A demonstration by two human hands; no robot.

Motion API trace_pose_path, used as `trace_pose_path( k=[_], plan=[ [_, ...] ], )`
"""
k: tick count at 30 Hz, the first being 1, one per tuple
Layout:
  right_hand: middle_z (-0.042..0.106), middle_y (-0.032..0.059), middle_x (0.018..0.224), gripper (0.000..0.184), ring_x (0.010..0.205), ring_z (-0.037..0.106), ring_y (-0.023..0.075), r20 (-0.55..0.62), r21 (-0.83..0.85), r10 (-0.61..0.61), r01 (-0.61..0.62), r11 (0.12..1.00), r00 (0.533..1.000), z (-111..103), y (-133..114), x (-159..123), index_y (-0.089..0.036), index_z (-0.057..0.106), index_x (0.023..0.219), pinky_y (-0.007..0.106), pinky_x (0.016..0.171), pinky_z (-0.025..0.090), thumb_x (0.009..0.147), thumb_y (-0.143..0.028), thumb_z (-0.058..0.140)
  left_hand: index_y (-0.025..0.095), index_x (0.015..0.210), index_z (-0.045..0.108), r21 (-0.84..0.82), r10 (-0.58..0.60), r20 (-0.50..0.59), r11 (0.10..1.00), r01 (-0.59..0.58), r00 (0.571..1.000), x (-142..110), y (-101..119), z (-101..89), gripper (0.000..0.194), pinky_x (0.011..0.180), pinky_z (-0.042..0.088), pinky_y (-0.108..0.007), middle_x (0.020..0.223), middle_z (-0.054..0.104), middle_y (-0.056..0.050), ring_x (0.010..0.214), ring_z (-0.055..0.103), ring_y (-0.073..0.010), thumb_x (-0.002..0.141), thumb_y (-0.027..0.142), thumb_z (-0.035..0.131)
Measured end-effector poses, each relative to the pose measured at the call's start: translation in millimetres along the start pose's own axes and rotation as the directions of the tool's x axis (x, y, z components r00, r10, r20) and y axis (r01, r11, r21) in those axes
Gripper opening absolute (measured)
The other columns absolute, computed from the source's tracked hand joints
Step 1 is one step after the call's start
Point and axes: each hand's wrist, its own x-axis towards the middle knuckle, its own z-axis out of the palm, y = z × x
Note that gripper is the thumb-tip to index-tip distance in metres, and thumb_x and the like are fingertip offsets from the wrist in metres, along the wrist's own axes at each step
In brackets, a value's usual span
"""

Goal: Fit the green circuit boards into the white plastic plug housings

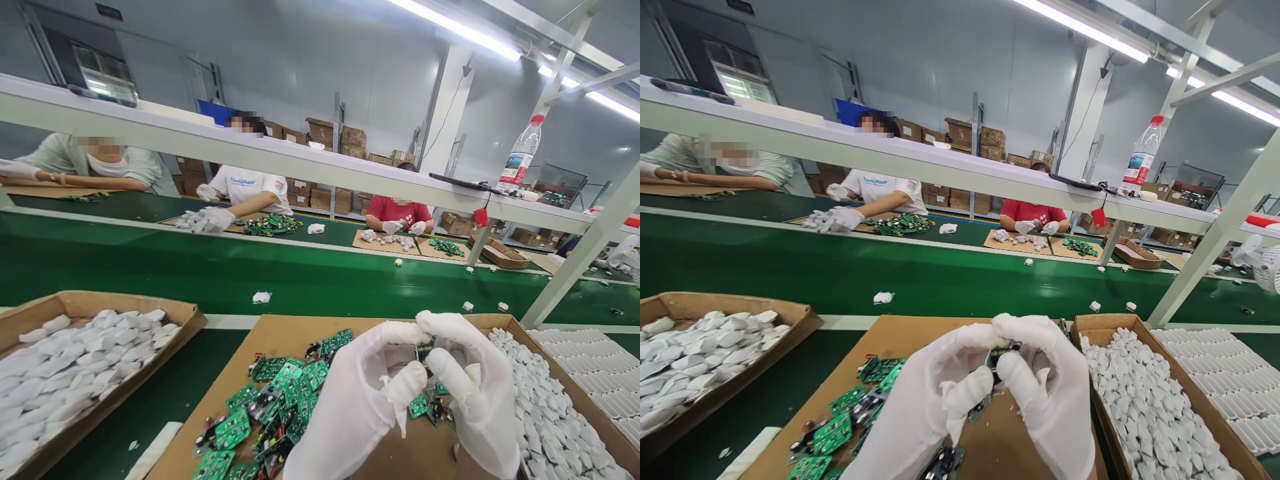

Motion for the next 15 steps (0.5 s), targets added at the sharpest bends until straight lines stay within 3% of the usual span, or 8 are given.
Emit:
trace_pose_path(
  k=[4, 7, 11, 15],
  plan=[
    [0.076, 0.0068, 0.100, 0.024, 0.085, 0.072, 0.0226, -0.006, 0.023, 0.020, -0.020, 1.000, 1.000, -3.3, 4.7, -1.7, -0.027, 0.076, 0.108, 0.029, 0.061, 0.060, 0.095, -0.037, 0.060, 0.019, 0.087, 0.076, -0.046, -0.032, 0.031, 0.998, 0.033, 0.999, -0.1, 0.6, -0.5, 0.024, 0.065, 0.054, -0.023, 0.084, 0.076, -0.008, 0.075, 0.069, -0.0190, 0.069, 0.032, 0.084],
    [0.076, 0.0069, 0.100, 0.023, 0.086, 0.073, 0.0235, -0.048, 0.006, 0.028, -0.028, 1.000, 0.998, -2.5, 7.2, -3.4, -0.027, 0.076, 0.109, 0.027, 0.053, 0.058, 0.096, -0.035, 0.058, 0.018, 0.089, 0.078, -0.070, -0.059, 0.040, 0.996, 0.062, 0.997, 0.0, 1.5, -0.4, 0.029, 0.057, 0.051, -0.021, 0.074, 0.074, -0.006, 0.061, 0.062, -0.0132, 0.068, 0.038, 0.085],
    [0.076, 0.0039, 0.108, 0.020, 0.093, 0.073, 0.0210, -0.089, -0.084, -0.034, 0.027, 0.996, 0.995, 3.6, 5.7, -2.6, -0.031, 0.076, 0.108, 0.025, 0.067, 0.061, 0.091, -0.025, 0.066, 0.020, 0.083, 0.079, -0.105, -0.056, 0.030, 0.993, 0.058, 0.998, 1.1, 3.9, 0.3, 0.029, 0.055, 0.051, -0.021, 0.075, 0.074, -0.005, 0.054, 0.056, -0.0097, 0.060, 0.033, 0.090],
    [0.076, 0.0026, 0.106, 0.021, 0.093, 0.073, 0.0193, -0.058, -0.041, -0.056, 0.054, 0.998, 0.997, 10.1, 6.0, 1.1, -0.032, 0.075, 0.108, 0.026, 0.075, 0.062, 0.091, -0.024, 0.066, 0.021, 0.080, 0.079, -0.041, -0.020, -0.010, 0.999, 0.020, 1.000, 0.9, 5.9, 1.1, 0.026, 0.068, 0.056, -0.026, 0.082, 0.074, -0.004, 0.069, 0.065, -0.0164, 0.057, 0.023, 0.091]
  ],
)
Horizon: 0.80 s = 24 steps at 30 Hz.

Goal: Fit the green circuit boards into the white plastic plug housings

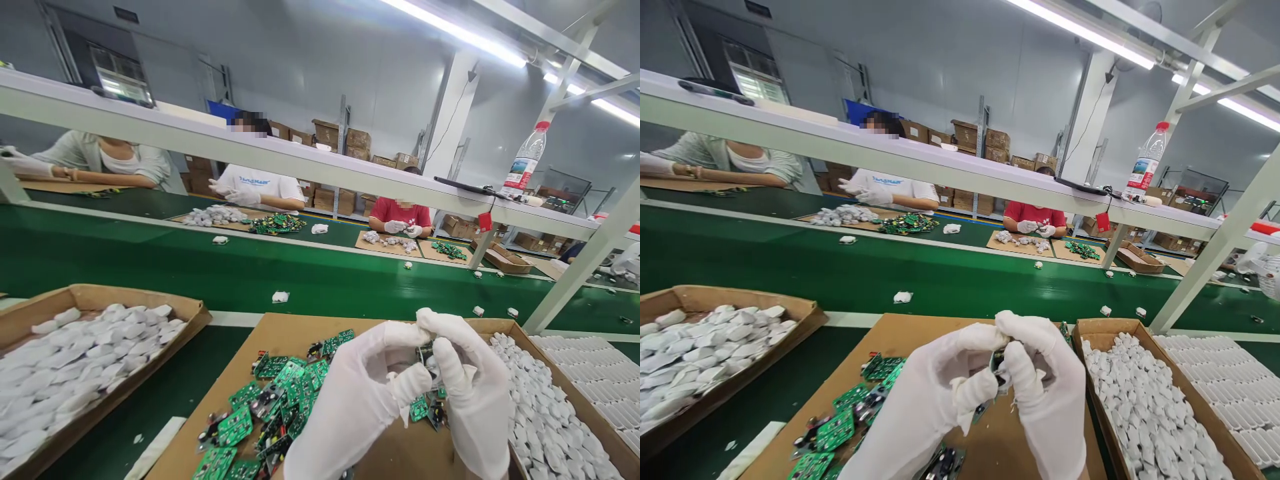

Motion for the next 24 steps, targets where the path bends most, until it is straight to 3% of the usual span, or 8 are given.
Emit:
trace_pose_path(
  k=[4, 7, 10, 12, 14, 17, 24],
  plan=[
    [0.077, 0.0040, 0.103, 0.017, 0.090, 0.073, 0.0196, 0.015, 0.056, 0.028, -0.029, 0.998, 0.999, 6.3, 4.5, 0.5, -0.030, 0.076, 0.106, 0.027, 0.075, 0.062, 0.092, -0.028, 0.065, 0.023, 0.081, 0.078, 0.094, 0.079, -0.044, 0.993, -0.075, 0.996, -2.7, -0.5, 1.5, 0.019, 0.069, 0.057, -0.025, 0.091, 0.075, -0.005, 0.076, 0.069, -0.0190, 0.064, 0.021, 0.087],
    [0.075, 0.0069, 0.105, 0.020, 0.070, 0.070, 0.0165, -0.010, 0.098, 0.093, -0.091, 0.991, 0.996, 9.4, 8.3, -2.2, -0.027, 0.077, 0.106, 0.026, 0.058, 0.059, 0.093, -0.035, 0.063, 0.021, 0.081, 0.077, 0.116, 0.079, -0.079, 0.991, -0.069, 0.994, -2.3, -0.4, 0.9, 0.018, 0.070, 0.057, -0.027, 0.088, 0.075, -0.006, 0.077, 0.069, -0.0203, 0.065, 0.023, 0.086],
    [0.076, 0.0072, 0.094, 0.034, 0.048, 0.059, 0.0108, -0.017, 0.156, 0.135, -0.131, 0.979, 0.991, 6.5, 9.1, -5.6, -0.025, 0.073, 0.116, 0.023, 0.041, 0.049, 0.100, -0.041, 0.048, 0.019, 0.081, 0.076, 0.058, 0.036, -0.111, 0.998, -0.030, 0.993, 0.9, 0.5, -2.6, 0.022, 0.072, 0.056, -0.028, 0.080, 0.073, -0.006, 0.075, 0.067, -0.0193, 0.065, 0.031, 0.086],
    [0.076, 0.0076, 0.093, 0.035, 0.055, 0.064, 0.0138, -0.030, 0.104, 0.078, -0.074, 0.992, 0.997, 1.5, 7.0, -7.1, -0.026, 0.070, 0.123, 0.024, 0.045, 0.053, 0.101, -0.040, 0.047, 0.019, 0.084, 0.076, -0.035, 0.006, -0.076, 0.999, -0.009, 0.997, 2.6, 1.6, -5.2, 0.027, 0.070, 0.054, -0.028, 0.073, 0.069, -0.004, 0.068, 0.063, -0.0159, 0.067, 0.037, 0.085],
    [0.074, 0.0088, 0.109, 0.031, 0.083, 0.072, 0.0215, -0.031, -0.016, -0.051, 0.050, 0.999, 0.998, -3.1, 3.5, -7.6, -0.029, 0.068, 0.125, 0.030, 0.063, 0.062, 0.097, -0.035, 0.057, 0.018, 0.088, 0.076, -0.138, -0.004, -0.008, 0.990, 0.003, 1.000, 3.0, 2.6, -7.0, 0.032, 0.070, 0.053, -0.029, 0.066, 0.062, -0.001, 0.065, 0.058, -0.0137, 0.068, 0.042, 0.083],
    [0.067, 0.0063, 0.129, 0.033, 0.113, 0.066, 0.0261, 0.025, -0.137, -0.208, 0.209, 0.968, 0.978, -4.0, -0.5, -5.8, -0.033, 0.067, 0.126, 0.035, 0.088, 0.062, 0.094, -0.027, 0.063, 0.018, 0.090, 0.077, -0.198, -0.005, 0.034, 0.980, 0.012, 0.999, 2.0, 2.8, -7.7, 0.035, 0.071, 0.054, -0.030, 0.065, 0.059, -0.001, 0.065, 0.056, -0.0134, 0.068, 0.044, 0.083],
    [0.070, 0.0066, 0.124, 0.035, 0.107, 0.071, 0.0246, 0.116, -0.191, -0.297, 0.315, 0.930, 0.948, 0.4, 5.3, -0.7, -0.030, 0.067, 0.127, 0.031, 0.085, 0.064, 0.093, -0.024, 0.064, 0.020, 0.088, 0.079, -0.177, -0.051, -0.014, 0.983, 0.047, 0.999, 0.4, -2.9, -8.1, 0.035, 0.076, 0.056, -0.035, 0.091, 0.072, -0.009, 0.075, 0.064, -0.0191, 0.063, 0.043, 0.087]
  ],
)
